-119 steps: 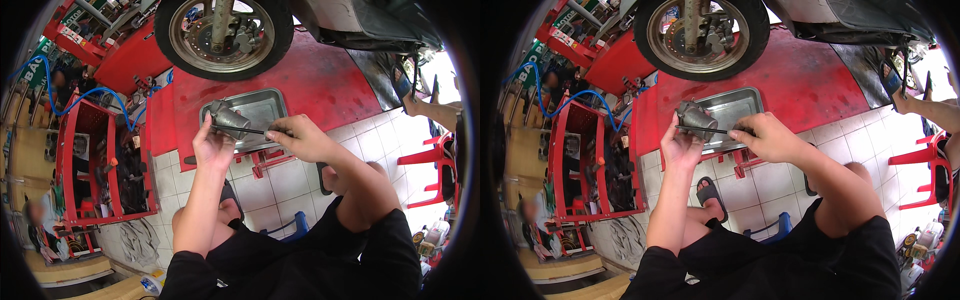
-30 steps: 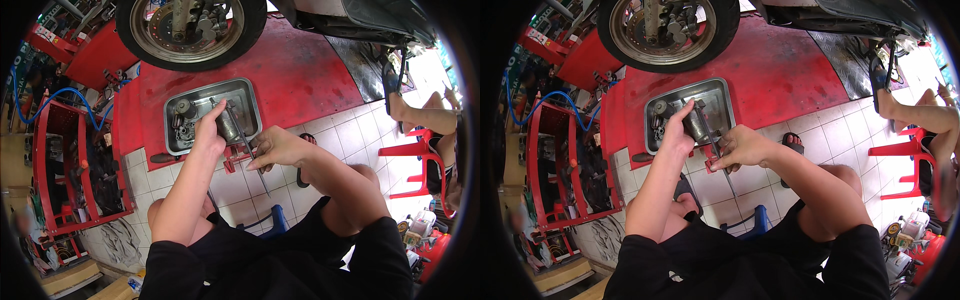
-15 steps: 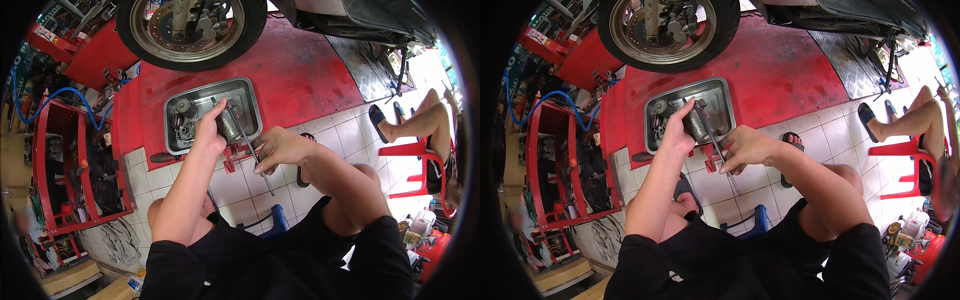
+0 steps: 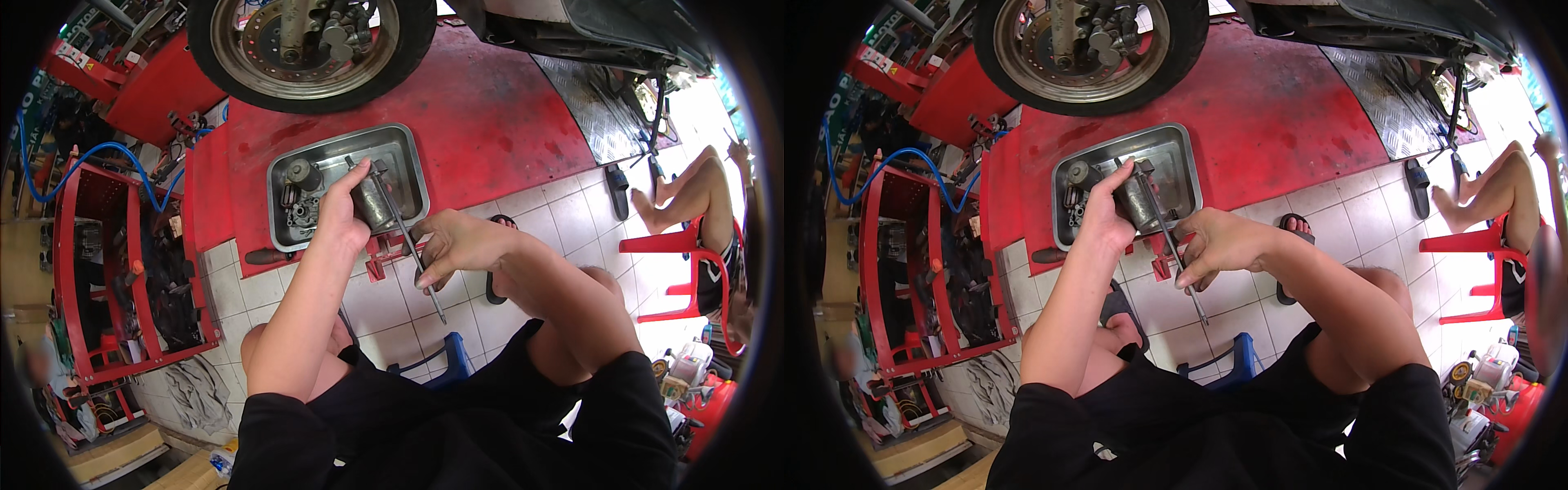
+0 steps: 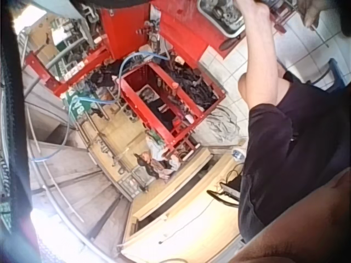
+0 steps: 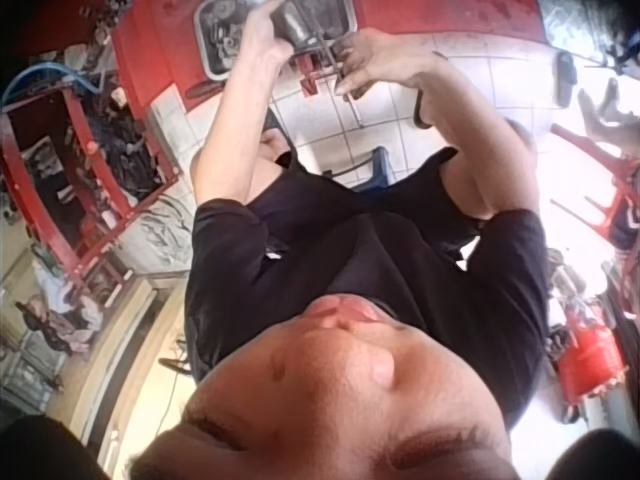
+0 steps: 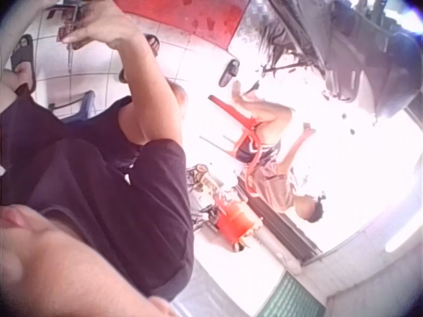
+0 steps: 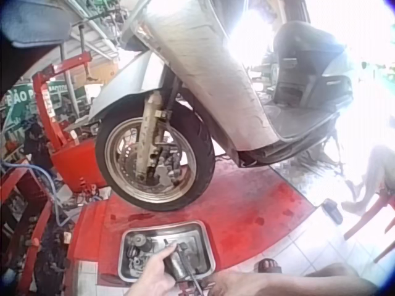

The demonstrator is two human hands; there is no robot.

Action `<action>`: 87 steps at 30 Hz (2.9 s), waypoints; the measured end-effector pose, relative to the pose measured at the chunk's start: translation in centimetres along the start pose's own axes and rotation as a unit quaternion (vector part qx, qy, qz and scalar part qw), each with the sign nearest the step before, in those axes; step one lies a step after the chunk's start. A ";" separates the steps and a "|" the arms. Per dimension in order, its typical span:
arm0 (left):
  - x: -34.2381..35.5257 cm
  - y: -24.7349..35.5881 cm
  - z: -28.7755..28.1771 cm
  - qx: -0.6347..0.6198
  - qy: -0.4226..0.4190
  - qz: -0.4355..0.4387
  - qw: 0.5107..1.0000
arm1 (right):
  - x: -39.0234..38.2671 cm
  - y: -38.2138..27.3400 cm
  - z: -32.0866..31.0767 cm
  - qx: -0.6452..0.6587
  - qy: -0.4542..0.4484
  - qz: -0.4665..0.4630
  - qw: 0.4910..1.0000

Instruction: The person sits on a low stool and uses a screwdriver to disassemble a cylindrical mechanical component over a metal tray. They remove internal parts and place them into the tray, which already contains other disassembled pieces.

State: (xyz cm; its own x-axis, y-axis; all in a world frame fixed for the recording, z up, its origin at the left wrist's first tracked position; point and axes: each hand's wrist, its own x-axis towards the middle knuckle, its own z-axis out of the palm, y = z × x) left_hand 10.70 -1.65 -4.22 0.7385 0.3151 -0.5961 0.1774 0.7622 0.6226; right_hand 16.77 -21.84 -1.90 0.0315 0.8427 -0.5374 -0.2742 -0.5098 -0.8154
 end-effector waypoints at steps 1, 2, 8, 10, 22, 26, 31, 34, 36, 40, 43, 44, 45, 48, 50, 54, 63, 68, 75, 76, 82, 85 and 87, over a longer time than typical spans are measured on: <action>0.0 0.0 0.0 -0.001 -0.003 -0.001 1.000 | 0.1 0.0 -0.1 -0.026 0.015 0.019 0.999; 0.0 0.0 0.0 0.001 -0.003 -0.002 1.000 | 0.2 -0.1 -0.1 -0.033 0.009 0.012 0.999; 0.0 0.0 0.0 0.010 0.003 -0.006 1.000 | -0.1 0.1 0.7 0.061 0.015 -0.066 0.996; 0.0 0.0 0.1 0.011 -0.009 -0.004 1.000 | -0.4 0.1 0.9 0.099 0.010 -0.065 0.993; 0.0 0.1 0.1 0.005 -0.004 -0.005 1.000 | 0.2 0.4 1.0 0.111 0.029 -0.088 0.990; -0.1 0.2 0.1 0.010 -0.002 -0.002 1.000 | -0.1 0.3 0.9 0.054 0.048 -0.049 0.996; 0.0 0.2 0.1 0.004 0.001 -0.001 1.000 | 0.4 0.0 0.5 -0.044 0.031 -0.048 0.997; 0.0 0.2 0.1 0.007 0.003 -0.005 1.000 | 0.3 0.1 0.9 0.040 0.047 -0.042 0.997; -0.1 0.2 0.1 0.006 0.000 -0.002 1.000 | 0.0 0.2 1.1 0.092 0.033 -0.069 0.993; -0.2 0.2 0.2 0.009 -0.006 -0.003 1.000 | -0.6 -0.2 0.5 0.050 0.048 -0.041 0.997; 0.0 0.1 0.1 0.003 -0.007 -0.004 1.000 | -0.4 -0.4 0.1 -0.009 0.043 -0.037 0.998; 0.1 0.1 0.1 0.003 -0.004 -0.003 1.000 | -0.3 -0.4 0.1 -0.017 0.042 -0.043 0.998; 0.2 0.1 0.0 0.004 0.000 -0.002 1.000 | -0.1 -0.3 0.2 -0.028 0.039 -0.050 0.998; 0.3 0.0 -0.1 0.009 -0.001 -0.006 1.000 | 0.1 0.0 0.5 0.053 0.030 -0.054 0.997; 0.4 0.0 -0.2 0.011 -0.005 -0.009 1.000 | 0.0 0.2 0.6 0.121 0.024 -0.053 0.991; 0.4 -0.1 -0.2 0.012 -0.003 -0.014 1.000 | -0.2 0.3 0.5 0.109 0.044 -0.042 0.992; 0.4 -0.3 0.0 0.005 0.000 -0.009 1.000 | 0.7 1.1 0.2 0.062 0.058 -0.043 0.995; 0.4 -0.3 0.1 0.010 -0.006 -0.010 1.000 | -0.1 0.8 0.5 0.165 0.030 -0.021 0.986; 0.3 -0.4 0.3 0.015 0.004 -0.010 1.000 | -0.1 0.5 -0.2 0.021 0.086 -0.010 0.996; 0.3 -0.4 0.3 0.014 0.003 -0.008 1.000 | 0.0 0.7 -0.2 0.000 0.085 -0.013 0.996; 0.7 -0.4 0.0 0.017 0.006 -0.021 1.000 | 0.3 1.2 -0.1 0.126 0.033 -0.044 0.990; 0.8 -0.6 0.0 0.014 0.001 -0.022 1.000 | -0.1 1.0 -0.2 0.158 0.010 -0.032 0.987; 0.8 -0.6 0.0 0.015 0.007 -0.024 1.000 | -0.2 0.8 -0.3 0.123 0.034 -0.010 0.992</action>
State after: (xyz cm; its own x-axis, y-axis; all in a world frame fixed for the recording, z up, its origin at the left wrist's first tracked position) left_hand 11.13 -1.86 -5.10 0.7195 0.2873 -0.6322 0.2311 0.7595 0.6081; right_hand 16.85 -22.53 -2.53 0.1015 0.8348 -0.5411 -0.4990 -0.4279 -0.7536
